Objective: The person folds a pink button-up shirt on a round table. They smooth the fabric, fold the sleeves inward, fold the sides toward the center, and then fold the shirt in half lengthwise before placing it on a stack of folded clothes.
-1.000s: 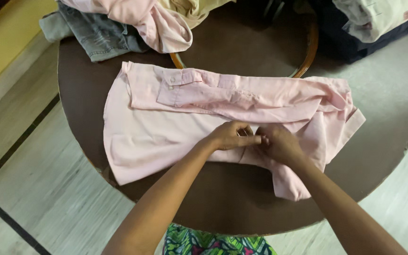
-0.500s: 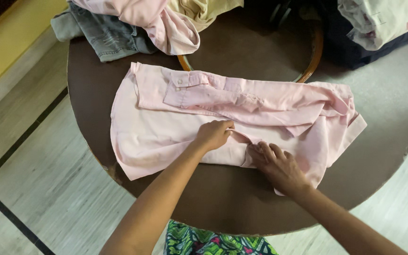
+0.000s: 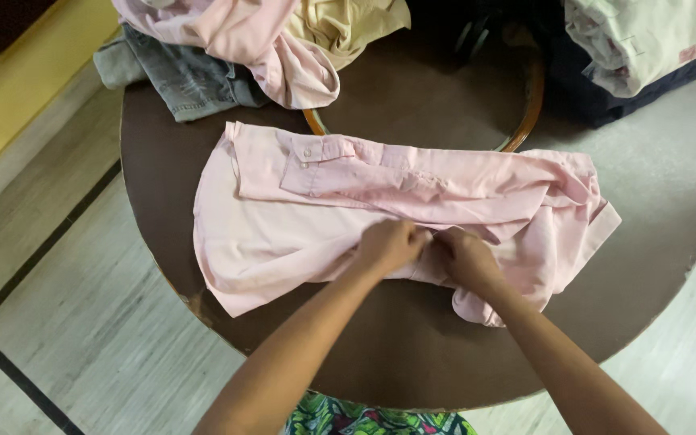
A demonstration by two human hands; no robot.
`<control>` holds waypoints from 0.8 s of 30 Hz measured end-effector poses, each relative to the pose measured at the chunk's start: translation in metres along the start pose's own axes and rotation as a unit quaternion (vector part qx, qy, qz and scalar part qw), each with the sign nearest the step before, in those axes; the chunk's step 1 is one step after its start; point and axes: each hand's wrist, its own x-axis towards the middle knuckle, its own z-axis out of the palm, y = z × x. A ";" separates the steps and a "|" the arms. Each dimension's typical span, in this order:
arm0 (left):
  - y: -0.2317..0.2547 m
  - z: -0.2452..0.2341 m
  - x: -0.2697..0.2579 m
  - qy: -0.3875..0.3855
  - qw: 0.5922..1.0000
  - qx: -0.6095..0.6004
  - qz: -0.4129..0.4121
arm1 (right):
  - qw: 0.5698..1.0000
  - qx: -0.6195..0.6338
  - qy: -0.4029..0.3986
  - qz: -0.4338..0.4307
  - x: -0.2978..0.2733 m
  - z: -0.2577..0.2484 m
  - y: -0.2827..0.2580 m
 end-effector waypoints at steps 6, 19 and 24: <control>0.015 0.039 -0.032 -0.003 0.995 0.079 0.056 | 0.991 0.078 -0.030 0.108 0.016 0.002 0.018; 0.030 0.010 0.000 0.119 0.989 -0.082 0.033 | 0.979 0.005 0.038 0.201 -0.032 -0.038 -0.064; 0.036 -0.003 0.002 0.081 0.982 -0.169 -0.020 | 0.980 0.005 -0.067 0.186 -0.044 -0.035 -0.047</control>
